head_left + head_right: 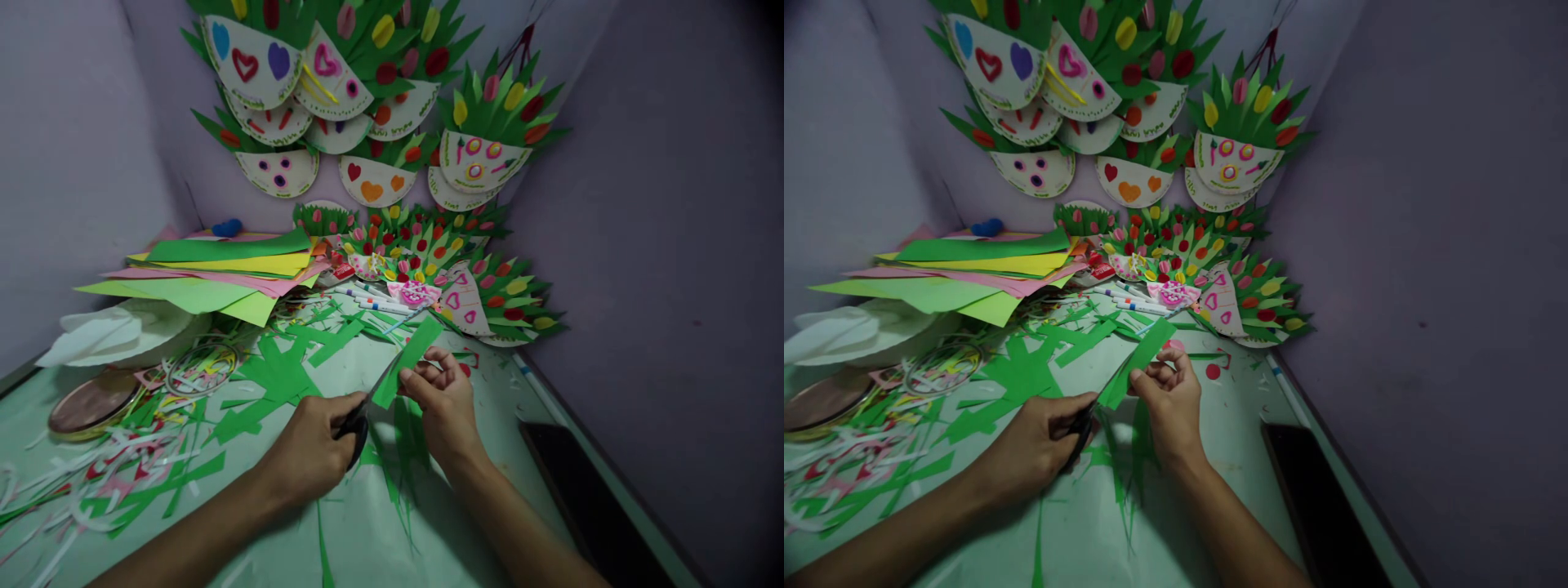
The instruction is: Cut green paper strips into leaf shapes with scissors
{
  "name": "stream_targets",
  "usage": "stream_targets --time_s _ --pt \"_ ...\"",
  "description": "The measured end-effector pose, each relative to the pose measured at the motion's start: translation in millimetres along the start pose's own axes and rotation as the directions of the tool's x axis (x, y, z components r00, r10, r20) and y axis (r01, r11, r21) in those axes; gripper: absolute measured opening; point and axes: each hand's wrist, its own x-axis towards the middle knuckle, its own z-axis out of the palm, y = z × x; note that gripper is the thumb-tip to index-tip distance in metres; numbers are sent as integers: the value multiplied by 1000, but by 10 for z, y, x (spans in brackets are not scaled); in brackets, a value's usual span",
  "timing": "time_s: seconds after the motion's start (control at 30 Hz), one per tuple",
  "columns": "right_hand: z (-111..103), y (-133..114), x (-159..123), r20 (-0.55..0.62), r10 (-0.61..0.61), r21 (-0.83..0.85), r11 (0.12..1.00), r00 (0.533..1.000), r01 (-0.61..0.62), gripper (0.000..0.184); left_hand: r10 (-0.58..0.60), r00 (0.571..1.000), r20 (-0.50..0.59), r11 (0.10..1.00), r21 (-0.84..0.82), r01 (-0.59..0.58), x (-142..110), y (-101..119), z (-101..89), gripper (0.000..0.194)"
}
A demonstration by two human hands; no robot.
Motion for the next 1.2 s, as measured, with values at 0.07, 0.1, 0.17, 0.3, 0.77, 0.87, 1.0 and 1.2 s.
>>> stream_targets --time_s 0.07,0.1,0.17,0.3,0.77,0.87,1.0,1.2 --pt "-2 4 4 -6 1 -3 1000 1000 -1 40 -9 1000 11 1000 -27 9 -2 21 2 33" --pt "-4 3 8 -6 3 -5 1000 1000 -3 41 -12 1000 17 999 -45 13 -3 30 4 32" --pt "-13 -6 20 -2 3 -6 1000 1000 -3 42 -21 999 26 997 -73 23 -5 33 9 29" --pt "-46 -36 56 -29 -45 9 999 999 45 43 -40 998 40 998 -44 42 -15 -10 28 20" --pt "-9 -9 18 -44 -49 -19 999 998 48 44 -15 1000 -2 999 46 15 -4 -18 21 14" --pt "-14 -8 23 -46 -56 -36 998 997 54 43 -38 999 0 997 70 38 -14 -30 15 13" --pt "-11 -13 27 -43 -58 -44 997 997 56 43 -29 999 14 999 34 28 -11 -28 20 10" --pt "-3 6 0 -23 -56 -39 998 998 55 41 4 1000 12 1000 3 -4 0 -10 36 10"
